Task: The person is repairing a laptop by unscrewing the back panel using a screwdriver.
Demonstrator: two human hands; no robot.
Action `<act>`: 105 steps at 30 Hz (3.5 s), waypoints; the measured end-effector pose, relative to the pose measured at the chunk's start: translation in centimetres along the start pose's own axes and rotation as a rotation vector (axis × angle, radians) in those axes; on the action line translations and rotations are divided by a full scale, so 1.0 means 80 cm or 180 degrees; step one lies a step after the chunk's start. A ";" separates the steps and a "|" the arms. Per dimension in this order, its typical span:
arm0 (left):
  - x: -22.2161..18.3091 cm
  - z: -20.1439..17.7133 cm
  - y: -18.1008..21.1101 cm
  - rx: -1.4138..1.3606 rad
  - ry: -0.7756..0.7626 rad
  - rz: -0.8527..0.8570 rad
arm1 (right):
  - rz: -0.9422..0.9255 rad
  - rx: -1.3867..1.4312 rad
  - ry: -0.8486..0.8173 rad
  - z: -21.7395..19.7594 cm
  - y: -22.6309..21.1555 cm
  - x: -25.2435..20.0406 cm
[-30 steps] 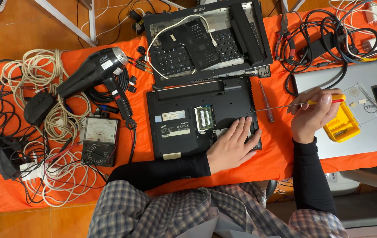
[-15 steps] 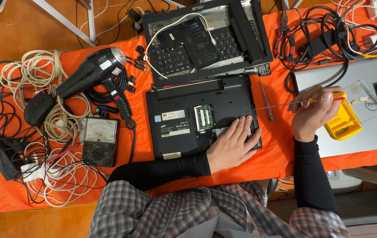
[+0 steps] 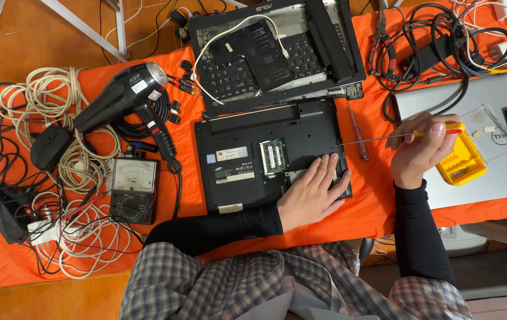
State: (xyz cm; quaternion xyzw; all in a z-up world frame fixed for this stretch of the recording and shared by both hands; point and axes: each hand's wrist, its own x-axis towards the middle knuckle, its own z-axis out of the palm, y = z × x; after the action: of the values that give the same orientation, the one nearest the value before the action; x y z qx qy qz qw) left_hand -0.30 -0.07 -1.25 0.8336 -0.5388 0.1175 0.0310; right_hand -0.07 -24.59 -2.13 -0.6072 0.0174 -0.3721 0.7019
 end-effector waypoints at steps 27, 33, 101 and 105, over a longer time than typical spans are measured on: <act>0.002 -0.005 -0.003 -0.0061 -0.0039 0.0027 | -0.0168 -0.0296 -0.0230 -0.004 -0.005 -0.011; 0.002 -0.006 -0.002 -0.0079 -0.0073 0.0026 | -0.0161 -0.0362 -0.0218 -0.003 -0.008 -0.013; -0.001 0.000 0.000 -0.0084 0.0046 -0.0062 | -0.0202 -0.0959 -0.1990 0.049 -0.060 0.038; 0.000 0.001 0.001 -0.0047 0.0009 -0.0025 | -0.0543 -0.1016 -0.1914 0.050 -0.070 0.041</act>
State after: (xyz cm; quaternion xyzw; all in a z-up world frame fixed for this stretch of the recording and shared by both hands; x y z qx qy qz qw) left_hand -0.40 -0.10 -1.32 0.8353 -0.5364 0.1145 0.0384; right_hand 1.37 -22.94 5.14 -0.7909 -0.1829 -0.2265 0.5383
